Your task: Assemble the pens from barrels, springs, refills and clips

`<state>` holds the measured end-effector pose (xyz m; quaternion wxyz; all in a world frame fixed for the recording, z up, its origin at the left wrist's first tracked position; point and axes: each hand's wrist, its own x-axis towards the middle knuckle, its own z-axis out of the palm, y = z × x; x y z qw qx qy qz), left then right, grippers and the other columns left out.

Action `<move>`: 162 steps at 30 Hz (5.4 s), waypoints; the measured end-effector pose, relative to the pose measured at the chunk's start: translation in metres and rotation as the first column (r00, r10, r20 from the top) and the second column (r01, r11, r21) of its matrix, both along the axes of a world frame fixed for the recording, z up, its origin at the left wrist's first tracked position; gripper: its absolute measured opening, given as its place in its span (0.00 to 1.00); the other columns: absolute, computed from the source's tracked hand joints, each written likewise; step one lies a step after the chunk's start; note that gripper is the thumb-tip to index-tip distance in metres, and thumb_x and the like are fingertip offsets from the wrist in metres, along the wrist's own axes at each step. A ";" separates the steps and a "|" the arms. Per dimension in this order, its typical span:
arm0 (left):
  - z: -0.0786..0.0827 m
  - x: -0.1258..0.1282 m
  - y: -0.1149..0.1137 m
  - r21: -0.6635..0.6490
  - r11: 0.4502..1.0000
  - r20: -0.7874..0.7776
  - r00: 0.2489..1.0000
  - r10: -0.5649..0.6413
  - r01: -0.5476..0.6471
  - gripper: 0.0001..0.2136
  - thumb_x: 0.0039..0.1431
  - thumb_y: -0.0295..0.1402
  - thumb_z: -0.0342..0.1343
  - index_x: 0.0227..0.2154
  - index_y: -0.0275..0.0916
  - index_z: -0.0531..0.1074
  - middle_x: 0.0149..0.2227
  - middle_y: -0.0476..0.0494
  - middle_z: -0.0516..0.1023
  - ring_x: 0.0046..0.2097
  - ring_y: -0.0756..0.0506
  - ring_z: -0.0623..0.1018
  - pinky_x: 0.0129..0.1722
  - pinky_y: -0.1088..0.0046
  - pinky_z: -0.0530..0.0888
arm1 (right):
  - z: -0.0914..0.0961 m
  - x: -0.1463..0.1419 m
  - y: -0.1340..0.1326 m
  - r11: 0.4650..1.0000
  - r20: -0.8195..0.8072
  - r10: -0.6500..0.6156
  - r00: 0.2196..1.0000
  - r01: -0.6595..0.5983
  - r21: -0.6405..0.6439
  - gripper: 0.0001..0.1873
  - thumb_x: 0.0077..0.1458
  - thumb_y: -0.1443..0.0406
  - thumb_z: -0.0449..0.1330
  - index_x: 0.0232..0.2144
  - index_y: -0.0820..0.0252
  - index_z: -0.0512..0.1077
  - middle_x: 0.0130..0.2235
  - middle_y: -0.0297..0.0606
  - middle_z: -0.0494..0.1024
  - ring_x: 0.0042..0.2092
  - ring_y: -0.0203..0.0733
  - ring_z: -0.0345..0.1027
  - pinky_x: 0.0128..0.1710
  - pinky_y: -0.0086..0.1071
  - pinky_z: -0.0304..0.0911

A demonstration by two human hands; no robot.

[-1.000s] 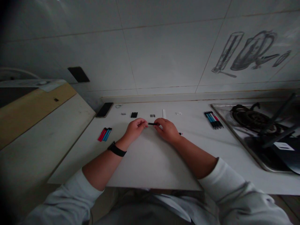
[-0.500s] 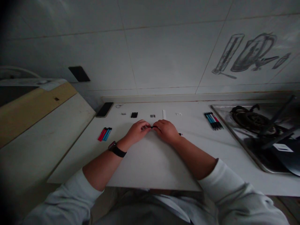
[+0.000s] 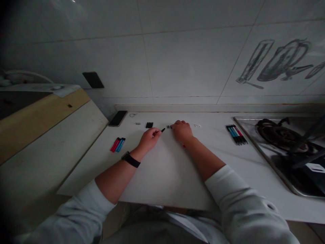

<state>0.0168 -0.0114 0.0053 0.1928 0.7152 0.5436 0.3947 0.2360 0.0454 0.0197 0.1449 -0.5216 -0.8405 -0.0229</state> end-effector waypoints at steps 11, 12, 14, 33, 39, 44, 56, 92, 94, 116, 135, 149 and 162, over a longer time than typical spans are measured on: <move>0.001 0.003 -0.001 -0.003 1.000 0.030 1.000 -0.002 0.002 0.06 0.66 0.34 0.56 0.38 0.39 0.77 0.39 0.43 0.81 0.41 0.45 0.78 0.44 0.67 0.74 | -0.005 0.009 0.004 0.998 0.027 0.021 0.999 -0.022 0.059 0.15 0.63 0.68 0.58 0.45 0.51 0.83 0.49 0.45 0.81 0.48 0.52 0.69 0.48 0.44 0.60; 0.001 0.003 -0.001 -0.006 1.000 0.033 0.999 -0.001 0.001 0.06 0.66 0.34 0.57 0.38 0.39 0.77 0.39 0.43 0.81 0.40 0.45 0.78 0.44 0.67 0.74 | -0.004 0.008 0.003 0.998 0.039 0.023 0.999 -0.025 0.055 0.14 0.63 0.68 0.58 0.43 0.51 0.83 0.48 0.45 0.81 0.48 0.52 0.69 0.47 0.44 0.60; 0.001 0.003 0.000 -0.011 1.000 0.033 0.999 0.003 -0.003 0.06 0.66 0.34 0.57 0.38 0.39 0.77 0.39 0.43 0.81 0.40 0.45 0.78 0.44 0.67 0.74 | 0.000 0.007 0.001 0.998 0.059 0.023 0.998 -0.026 0.049 0.12 0.62 0.67 0.59 0.42 0.53 0.83 0.47 0.45 0.81 0.48 0.53 0.69 0.47 0.44 0.59; 0.001 0.001 -0.001 -0.016 0.999 0.054 0.998 -0.027 0.027 0.04 0.63 0.32 0.61 0.39 0.40 0.77 0.40 0.44 0.82 0.41 0.45 0.79 0.45 0.67 0.75 | 0.010 0.005 -0.023 0.989 -0.005 0.147 0.989 -0.147 -0.006 0.11 0.67 0.68 0.54 0.43 0.59 0.77 0.42 0.46 0.82 0.44 0.48 0.73 0.47 0.38 0.61; 0.004 0.005 -0.006 -0.035 0.991 0.111 0.986 -0.127 0.132 0.03 0.61 0.30 0.63 0.38 0.41 0.77 0.39 0.46 0.83 0.41 0.46 0.81 0.47 0.67 0.76 | 0.014 0.020 -0.049 0.983 -0.321 0.183 0.929 -0.182 0.035 0.09 0.66 0.66 0.55 0.42 0.57 0.76 0.41 0.43 0.82 0.42 0.46 0.74 0.45 0.35 0.65; 0.008 0.007 -0.009 -0.053 0.986 0.118 0.981 -0.151 0.158 0.03 0.61 0.30 0.63 0.38 0.41 0.77 0.39 0.46 0.83 0.42 0.46 0.81 0.48 0.67 0.76 | 0.010 0.018 -0.060 0.983 -0.512 0.179 0.840 -0.178 0.051 0.08 0.65 0.64 0.58 0.40 0.56 0.77 0.40 0.41 0.82 0.42 0.45 0.76 0.46 0.37 0.68; 0.011 0.007 -0.013 -0.004 0.988 0.081 0.985 -0.155 0.156 0.04 0.61 0.31 0.64 0.38 0.41 0.77 0.39 0.47 0.83 0.42 0.46 0.81 0.47 0.67 0.76 | 0.007 0.012 -0.063 0.978 -0.510 0.206 0.835 -0.192 0.080 0.09 0.66 0.64 0.57 0.41 0.56 0.78 0.40 0.41 0.82 0.43 0.45 0.76 0.47 0.38 0.68; 0.020 0.010 -0.021 0.122 0.947 -0.014 0.955 -0.297 0.297 0.05 0.63 0.28 0.63 0.41 0.40 0.79 0.41 0.45 0.83 0.43 0.45 0.81 0.48 0.66 0.76 | 0.011 0.010 -0.067 0.944 -0.658 0.286 0.697 -0.324 0.067 0.12 0.64 0.61 0.60 0.48 0.56 0.77 0.42 0.40 0.83 0.41 0.41 0.77 0.43 0.34 0.72; 0.019 0.011 -0.021 0.121 0.955 0.001 0.962 -0.274 0.272 0.06 0.62 0.28 0.64 0.41 0.40 0.79 0.41 0.45 0.84 0.43 0.46 0.82 0.49 0.66 0.77 | 0.016 0.020 -0.059 0.978 -0.683 0.202 0.702 -0.182 0.102 0.13 0.64 0.60 0.60 0.48 0.56 0.77 0.43 0.41 0.83 0.41 0.41 0.77 0.43 0.35 0.72; 0.012 0.011 -0.019 0.034 0.968 -0.018 0.968 -0.249 0.250 0.07 0.63 0.32 0.64 0.43 0.41 0.79 0.42 0.46 0.84 0.41 0.47 0.81 0.47 0.67 0.77 | 0.001 0.066 -0.021 0.994 0.014 -0.041 0.999 0.043 -0.099 0.17 0.66 0.66 0.55 0.49 0.56 0.81 0.50 0.43 0.81 0.50 0.44 0.74 0.54 0.33 0.64; 0.011 0.010 -0.019 0.017 0.964 -0.037 0.964 -0.263 0.264 0.07 0.64 0.32 0.63 0.43 0.40 0.78 0.42 0.45 0.84 0.42 0.47 0.82 0.46 0.67 0.77 | 0.003 0.067 -0.021 0.995 0.029 -0.024 0.999 0.027 -0.094 0.17 0.64 0.68 0.57 0.50 0.57 0.81 0.51 0.45 0.81 0.49 0.46 0.76 0.52 0.34 0.66; 0.013 0.010 -0.020 0.017 0.970 -0.046 0.969 -0.243 0.244 0.07 0.63 0.32 0.63 0.44 0.41 0.78 0.42 0.45 0.84 0.41 0.46 0.82 0.44 0.67 0.77 | 0.011 0.065 -0.027 0.991 0.092 0.061 0.994 -0.049 -0.126 0.13 0.62 0.68 0.59 0.42 0.56 0.83 0.46 0.43 0.82 0.47 0.47 0.75 0.49 0.35 0.65; 0.010 0.009 -0.018 0.029 0.970 -0.031 0.970 -0.239 0.240 0.07 0.64 0.32 0.63 0.44 0.41 0.78 0.40 0.46 0.84 0.41 0.46 0.82 0.46 0.67 0.78 | 0.014 0.034 -0.050 0.971 0.144 0.220 0.965 -0.202 -0.131 0.09 0.64 0.68 0.57 0.39 0.60 0.79 0.42 0.46 0.79 0.44 0.47 0.72 0.45 0.35 0.62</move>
